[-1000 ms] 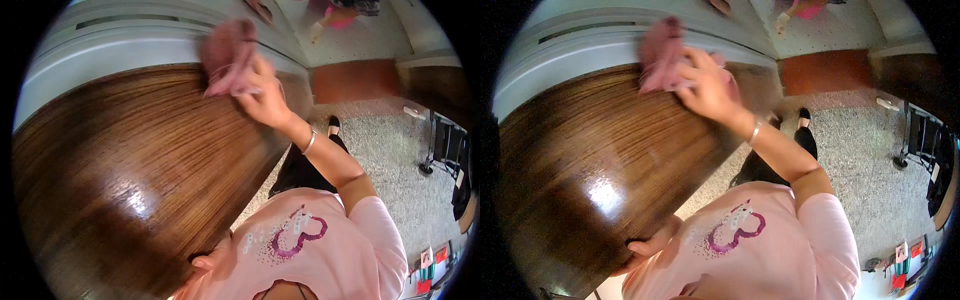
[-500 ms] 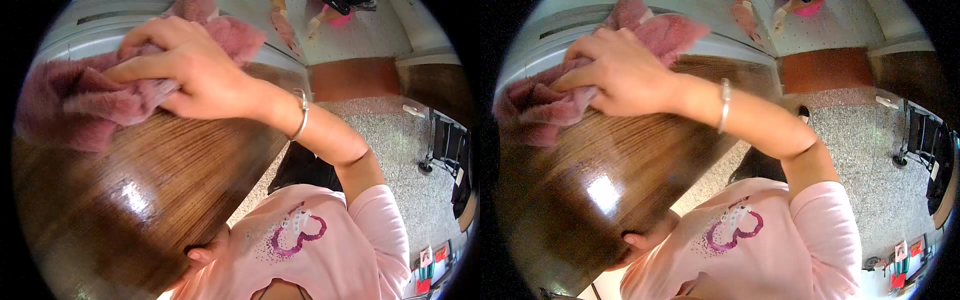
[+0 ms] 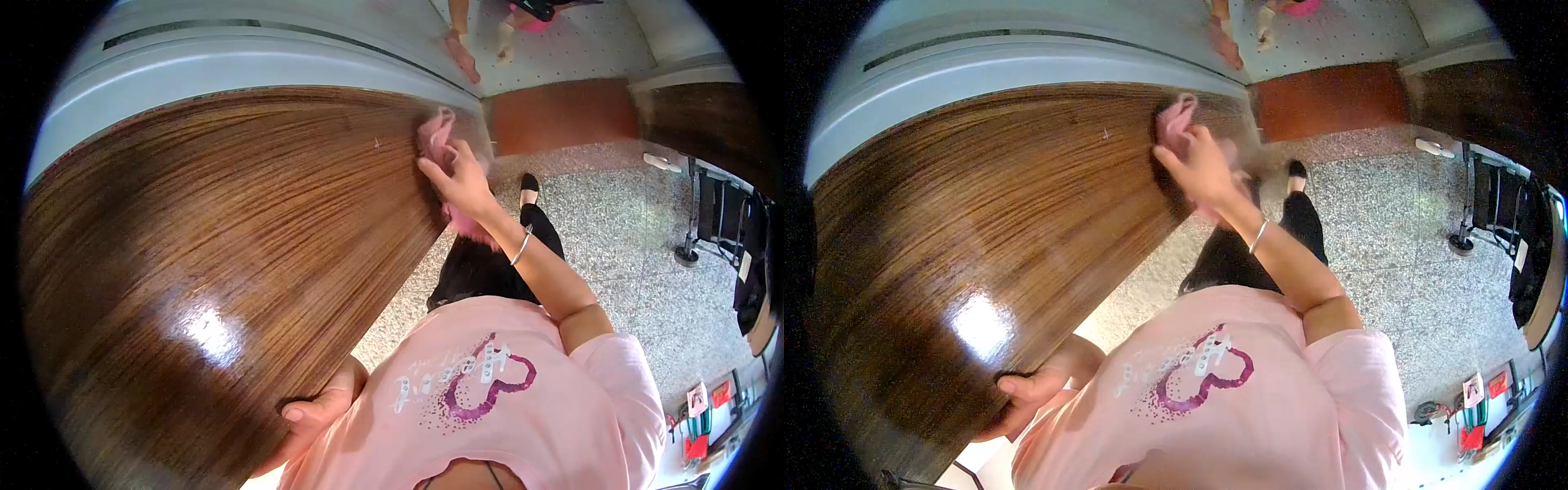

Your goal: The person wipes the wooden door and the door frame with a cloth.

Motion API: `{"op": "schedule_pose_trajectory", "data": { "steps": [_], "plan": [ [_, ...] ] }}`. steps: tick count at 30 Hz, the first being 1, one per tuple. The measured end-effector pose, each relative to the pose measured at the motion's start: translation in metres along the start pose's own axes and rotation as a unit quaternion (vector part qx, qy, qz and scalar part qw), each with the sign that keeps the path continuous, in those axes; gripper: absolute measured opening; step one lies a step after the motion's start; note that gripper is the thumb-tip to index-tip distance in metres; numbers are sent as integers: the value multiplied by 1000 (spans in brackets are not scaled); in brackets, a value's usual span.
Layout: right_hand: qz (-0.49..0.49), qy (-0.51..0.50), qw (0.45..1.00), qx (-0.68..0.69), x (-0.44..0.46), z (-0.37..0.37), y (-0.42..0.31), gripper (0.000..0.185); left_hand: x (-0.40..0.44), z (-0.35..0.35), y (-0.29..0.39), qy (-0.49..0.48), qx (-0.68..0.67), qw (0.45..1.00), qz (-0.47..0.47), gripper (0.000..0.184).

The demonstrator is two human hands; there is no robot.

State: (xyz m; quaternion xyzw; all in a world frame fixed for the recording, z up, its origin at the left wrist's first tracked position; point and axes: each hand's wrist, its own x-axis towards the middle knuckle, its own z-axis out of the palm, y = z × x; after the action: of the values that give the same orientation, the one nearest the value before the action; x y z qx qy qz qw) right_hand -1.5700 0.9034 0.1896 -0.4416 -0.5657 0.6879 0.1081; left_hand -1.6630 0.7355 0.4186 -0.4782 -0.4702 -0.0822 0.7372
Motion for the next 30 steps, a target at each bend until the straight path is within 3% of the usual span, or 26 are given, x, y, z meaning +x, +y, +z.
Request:
{"op": "schedule_pose_trajectory", "data": {
  "steps": [6, 12, 15, 18, 22, 24, 26, 29, 30],
  "plan": [
    [-126, 62, 990, 24, 18, 9, -52, 78, -7, -6, -8, -7, 15, 999, 32, 41],
    [-68, 16, 979, 192, 28, 13, -53, 69, -12, -13, -13, -23, 35, 997, 64, 42],
    [-78, 1, 994, 74, 28, 6, -58, 76, -11, -12, -15, -29, 37, 996, 77, 43],
    [-69, -7, 997, 42, 29, 3, -61, 77, -12, -11, -16, -36, 39, 995, 87, 44],
    [-122, 0, 982, 147, 36, 13, -46, 68, -16, -13, -16, -41, 34, 993, 108, 45],
    [-128, 9, 983, 130, 33, 13, -48, 66, -19, -18, -17, -40, 19, 993, 110, 46],
    [-120, 9, 990, 71, 25, 6, -52, 70, -31, -24, -16, -5, 10, 1000, 13, 45],
    [-104, 35, 993, -54, 19, 15, -32, 64, 9, 21, -1, 10, 108, 984, 143, 37],
    [-107, 56, 987, -110, 18, 20, -20, 60, 11, 23, 1, 6, 93, 987, 133, 37]
  ]
}}
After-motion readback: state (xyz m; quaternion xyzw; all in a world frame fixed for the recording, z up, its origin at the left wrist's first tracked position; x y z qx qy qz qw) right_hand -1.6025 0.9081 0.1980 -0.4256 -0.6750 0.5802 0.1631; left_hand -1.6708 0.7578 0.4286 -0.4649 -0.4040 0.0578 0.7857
